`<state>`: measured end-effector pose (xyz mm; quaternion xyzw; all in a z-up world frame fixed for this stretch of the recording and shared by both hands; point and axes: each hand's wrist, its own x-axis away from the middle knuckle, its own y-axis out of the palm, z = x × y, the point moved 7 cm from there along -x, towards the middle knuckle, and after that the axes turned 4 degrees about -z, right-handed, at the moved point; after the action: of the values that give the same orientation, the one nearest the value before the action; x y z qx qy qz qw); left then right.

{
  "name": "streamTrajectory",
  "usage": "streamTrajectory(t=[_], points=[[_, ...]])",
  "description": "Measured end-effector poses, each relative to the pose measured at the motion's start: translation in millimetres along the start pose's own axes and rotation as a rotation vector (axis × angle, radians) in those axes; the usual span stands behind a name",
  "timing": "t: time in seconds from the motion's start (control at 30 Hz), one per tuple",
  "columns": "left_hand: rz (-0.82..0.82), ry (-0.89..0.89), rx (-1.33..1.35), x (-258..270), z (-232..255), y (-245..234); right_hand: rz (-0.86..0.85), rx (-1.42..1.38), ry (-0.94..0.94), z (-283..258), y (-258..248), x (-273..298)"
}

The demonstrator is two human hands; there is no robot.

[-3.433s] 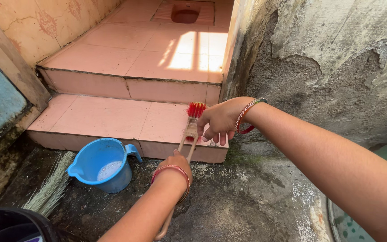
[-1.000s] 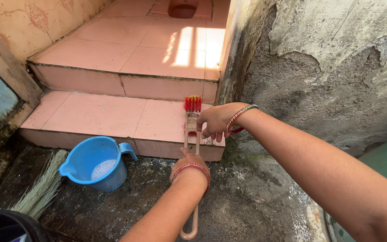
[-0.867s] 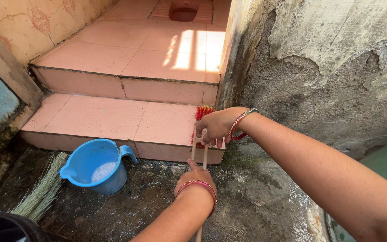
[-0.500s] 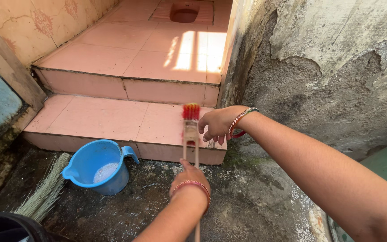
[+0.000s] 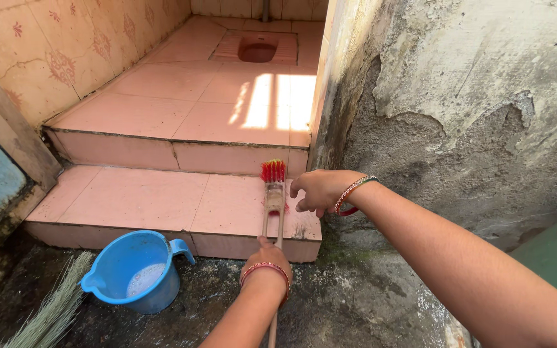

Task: The person scrubs the tiled floor and steps of a squat toilet area using a long-handled brush with red bristles. They repeatedly dip the brush into a blue plastic jug of water and scrub the floor tiles and step edges near the toilet.

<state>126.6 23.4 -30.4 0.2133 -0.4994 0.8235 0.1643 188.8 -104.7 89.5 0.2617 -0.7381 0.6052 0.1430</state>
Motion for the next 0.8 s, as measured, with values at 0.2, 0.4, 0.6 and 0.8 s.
streamTrajectory(t=[0.2,0.4,0.6,0.8], points=[[-0.161,0.039,-0.149,18.2,31.8,22.8,-0.102,0.082,0.035,9.9,-9.4,13.4],[-0.247,0.031,-0.114,31.1,55.6,41.7,0.059,0.076,0.097,11.1,-22.8,12.9],[-0.208,-0.045,0.023,27.6,46.6,34.8,-0.002,0.002,0.074,15.9,-18.6,11.8],[-0.318,0.079,-0.101,56.3,54.7,52.5,-0.015,-0.01,0.057,5.6,-16.0,7.2]])
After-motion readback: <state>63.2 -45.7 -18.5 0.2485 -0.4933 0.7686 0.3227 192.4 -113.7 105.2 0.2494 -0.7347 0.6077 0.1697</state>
